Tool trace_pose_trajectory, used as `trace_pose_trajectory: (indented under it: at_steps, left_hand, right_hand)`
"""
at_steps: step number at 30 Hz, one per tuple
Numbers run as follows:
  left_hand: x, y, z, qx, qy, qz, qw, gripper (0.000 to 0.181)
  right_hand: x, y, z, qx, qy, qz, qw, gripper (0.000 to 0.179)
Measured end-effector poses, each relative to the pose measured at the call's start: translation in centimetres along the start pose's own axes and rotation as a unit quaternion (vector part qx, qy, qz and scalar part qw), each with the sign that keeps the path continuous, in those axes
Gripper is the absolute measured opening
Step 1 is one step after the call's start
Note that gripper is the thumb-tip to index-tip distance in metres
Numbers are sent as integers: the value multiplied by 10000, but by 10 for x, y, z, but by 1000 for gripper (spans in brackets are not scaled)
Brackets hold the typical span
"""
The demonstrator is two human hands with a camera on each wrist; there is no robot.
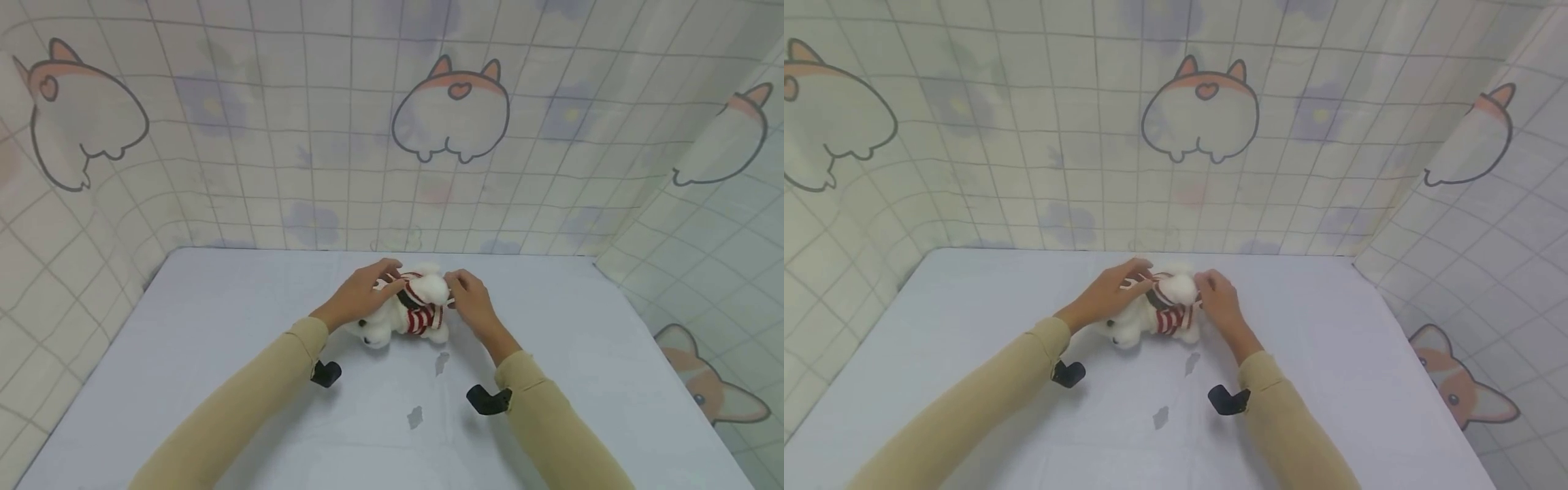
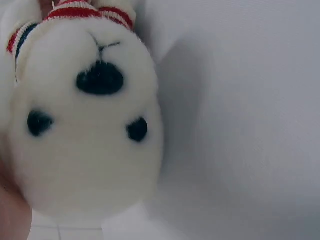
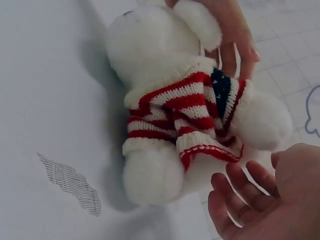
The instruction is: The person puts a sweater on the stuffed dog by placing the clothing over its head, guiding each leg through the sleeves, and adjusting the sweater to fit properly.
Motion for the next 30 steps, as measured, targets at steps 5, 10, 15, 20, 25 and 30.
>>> trace_pose_trajectory:
  at_steps: [5, 10, 15, 20, 25, 30]
  left_hand:
    - [9, -9, -13, -180, -262, -47, 9995, 50]
    - [18, -15, -22, -262, -454, -209, 9984, 55]
    - [29, -20, -33, -270, -996, -351, 9940, 57]
    - [40, -20, -45, -441, -1498, -639, 9857, 69]
    - [46, -13, -53, -169, -1952, -1071, 9748, 75]
    - [45, -5, -60, 322, -2091, -1161, 9704, 77]
  right_hand:
    - [-4, -9, -9, -12, -165, 341, 9993, 42]
    - [-7, -11, -16, 214, -219, 455, 9985, 46]
    - [-13, -2, -19, 390, -85, 75, 9992, 55]
    - [-18, 5, -13, 329, 341, -224, 9986, 63]
    - [-21, 12, -6, 155, 802, -468, 9956, 69]
    - [-22, 23, 0, -249, 1243, -758, 9890, 73]
Point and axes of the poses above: each hand's wrist, its own x-axis away from the middle knuckle, its own y-axis out of the palm, z = x × y, the point moved 7 cm from there along -x, towards the middle knuckle, and after that the axes turned 2 degrees about -y, right-handed, at the moved point
